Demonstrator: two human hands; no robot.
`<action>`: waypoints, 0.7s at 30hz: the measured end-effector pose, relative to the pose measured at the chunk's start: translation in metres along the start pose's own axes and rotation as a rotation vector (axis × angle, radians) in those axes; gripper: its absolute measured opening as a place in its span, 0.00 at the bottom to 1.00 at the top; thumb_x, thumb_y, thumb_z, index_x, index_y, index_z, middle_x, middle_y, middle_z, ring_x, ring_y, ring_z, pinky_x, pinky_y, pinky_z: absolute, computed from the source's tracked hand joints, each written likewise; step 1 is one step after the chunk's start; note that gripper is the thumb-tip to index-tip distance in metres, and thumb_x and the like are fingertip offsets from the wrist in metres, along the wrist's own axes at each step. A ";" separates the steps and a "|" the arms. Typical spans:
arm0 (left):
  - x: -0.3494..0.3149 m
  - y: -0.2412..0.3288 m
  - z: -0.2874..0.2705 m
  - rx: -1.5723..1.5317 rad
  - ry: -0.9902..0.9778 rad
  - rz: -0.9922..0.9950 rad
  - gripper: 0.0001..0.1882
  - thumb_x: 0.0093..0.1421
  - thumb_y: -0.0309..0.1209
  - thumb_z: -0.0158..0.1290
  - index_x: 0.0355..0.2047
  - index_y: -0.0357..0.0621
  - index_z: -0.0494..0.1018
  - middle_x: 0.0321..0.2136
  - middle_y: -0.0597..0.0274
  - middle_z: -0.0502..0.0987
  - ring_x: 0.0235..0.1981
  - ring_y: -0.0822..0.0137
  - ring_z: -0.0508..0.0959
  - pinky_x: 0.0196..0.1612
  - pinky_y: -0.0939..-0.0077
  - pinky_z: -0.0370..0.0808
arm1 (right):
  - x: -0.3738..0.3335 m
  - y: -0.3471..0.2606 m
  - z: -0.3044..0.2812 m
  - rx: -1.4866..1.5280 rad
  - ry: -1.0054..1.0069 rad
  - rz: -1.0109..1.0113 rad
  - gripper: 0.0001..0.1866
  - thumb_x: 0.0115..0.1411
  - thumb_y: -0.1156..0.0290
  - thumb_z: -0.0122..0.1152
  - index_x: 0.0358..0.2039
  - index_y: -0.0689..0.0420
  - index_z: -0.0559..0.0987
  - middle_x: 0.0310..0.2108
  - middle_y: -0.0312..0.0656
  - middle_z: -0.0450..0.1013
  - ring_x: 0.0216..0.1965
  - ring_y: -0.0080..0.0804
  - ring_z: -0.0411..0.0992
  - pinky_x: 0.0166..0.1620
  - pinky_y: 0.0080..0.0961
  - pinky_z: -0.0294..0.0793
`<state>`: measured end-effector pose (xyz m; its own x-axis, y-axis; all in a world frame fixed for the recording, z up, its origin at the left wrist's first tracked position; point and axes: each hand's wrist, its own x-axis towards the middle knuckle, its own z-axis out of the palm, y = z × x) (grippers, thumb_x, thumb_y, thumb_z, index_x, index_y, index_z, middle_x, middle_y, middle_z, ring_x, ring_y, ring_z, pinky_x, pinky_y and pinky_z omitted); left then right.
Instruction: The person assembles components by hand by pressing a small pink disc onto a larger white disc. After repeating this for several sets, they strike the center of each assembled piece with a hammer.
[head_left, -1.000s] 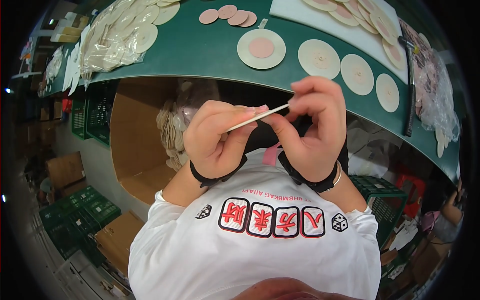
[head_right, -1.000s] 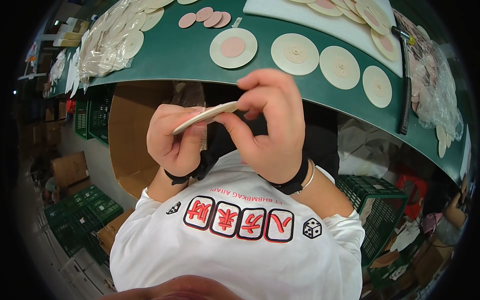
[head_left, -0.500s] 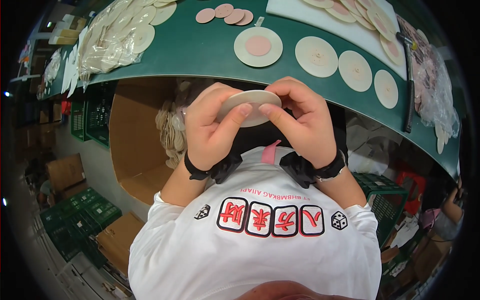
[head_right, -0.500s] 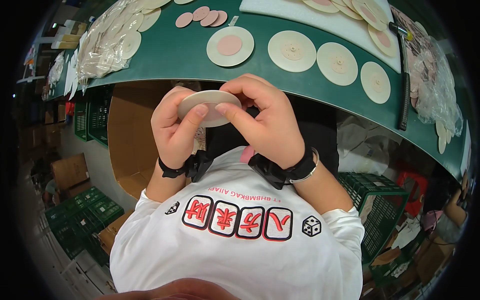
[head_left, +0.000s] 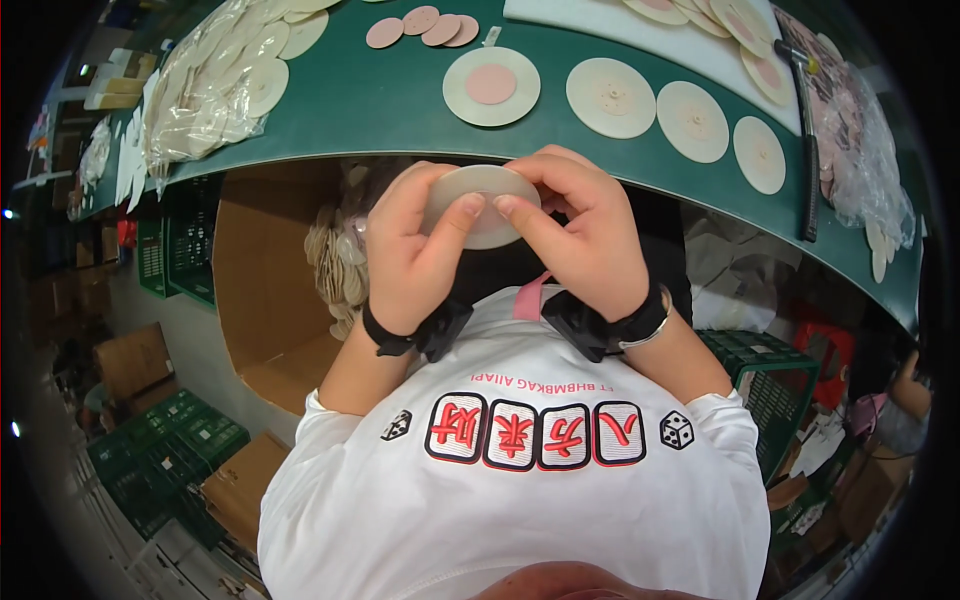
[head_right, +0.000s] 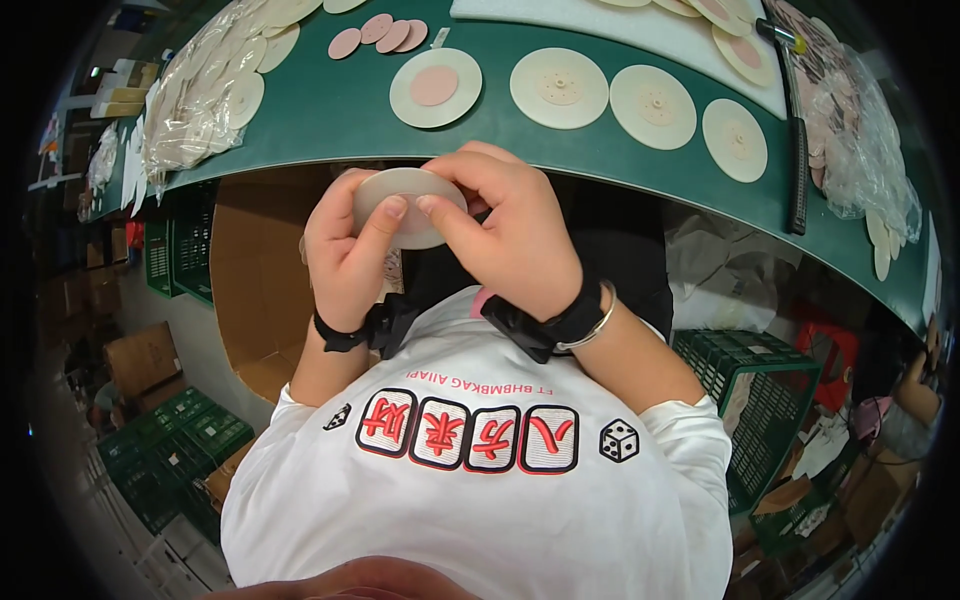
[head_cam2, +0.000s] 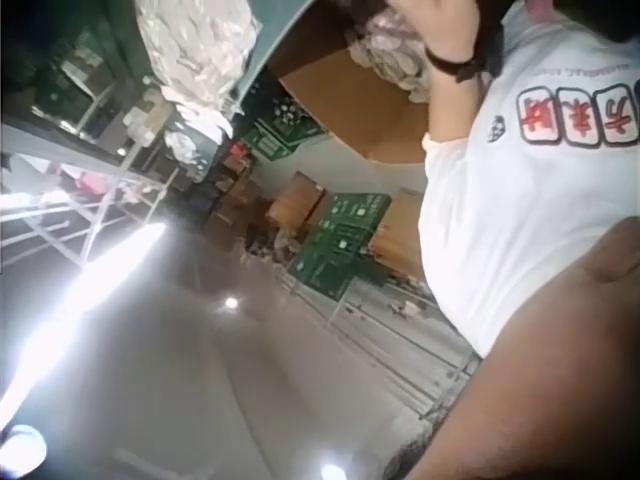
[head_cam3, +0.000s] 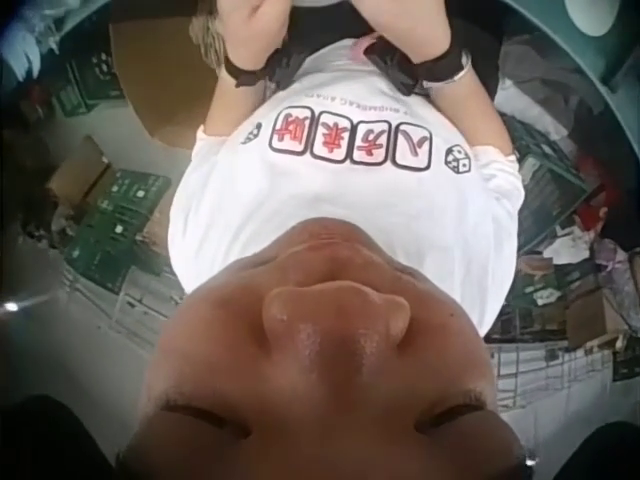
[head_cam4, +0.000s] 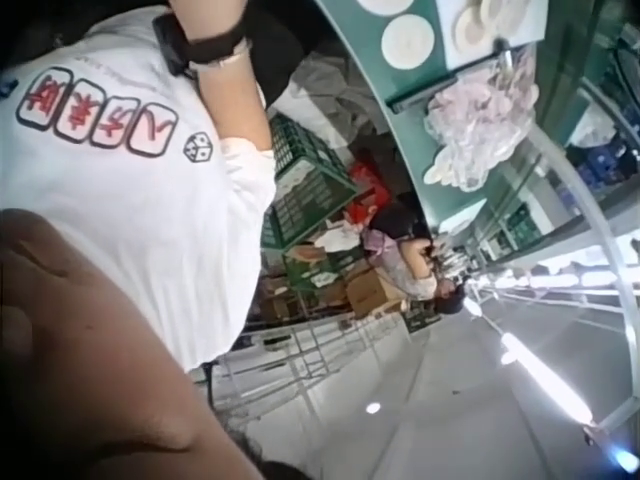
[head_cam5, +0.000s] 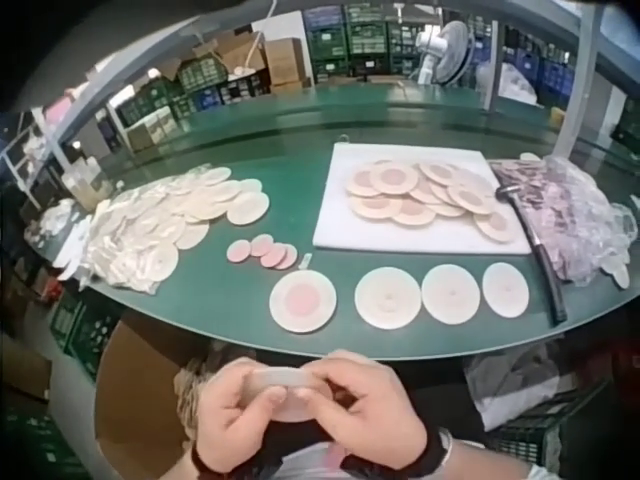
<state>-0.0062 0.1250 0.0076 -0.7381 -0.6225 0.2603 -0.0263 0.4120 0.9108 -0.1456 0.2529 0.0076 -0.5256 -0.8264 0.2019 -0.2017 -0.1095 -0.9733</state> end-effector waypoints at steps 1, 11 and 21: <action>0.001 -0.003 -0.001 -0.037 -0.043 -0.015 0.09 0.63 0.25 0.58 0.41 0.34 0.77 0.35 0.55 0.80 0.35 0.62 0.79 0.39 0.73 0.74 | 0.001 0.003 -0.002 0.131 -0.033 0.066 0.09 0.64 0.82 0.61 0.44 0.66 0.78 0.37 0.36 0.74 0.37 0.22 0.73 0.42 0.18 0.74; 0.003 -0.002 0.001 -0.244 -0.131 -0.107 0.11 0.66 0.27 0.55 0.47 0.33 0.75 0.40 0.56 0.79 0.40 0.62 0.79 0.46 0.73 0.75 | 0.000 0.018 -0.005 0.238 -0.084 0.146 0.08 0.65 0.79 0.61 0.45 0.65 0.77 0.40 0.34 0.73 0.41 0.17 0.71 0.45 0.17 0.72; 0.003 0.003 0.007 -0.021 -0.103 -0.020 0.09 0.65 0.23 0.54 0.44 0.35 0.76 0.36 0.53 0.79 0.37 0.58 0.79 0.42 0.70 0.75 | 0.001 0.019 -0.003 0.274 -0.083 0.156 0.07 0.65 0.79 0.61 0.42 0.63 0.77 0.36 0.34 0.71 0.38 0.17 0.70 0.42 0.16 0.71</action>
<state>-0.0132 0.1292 0.0091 -0.8027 -0.5586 0.2087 -0.0287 0.3858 0.9221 -0.1522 0.2521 -0.0099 -0.4607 -0.8862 0.0491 0.1124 -0.1132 -0.9872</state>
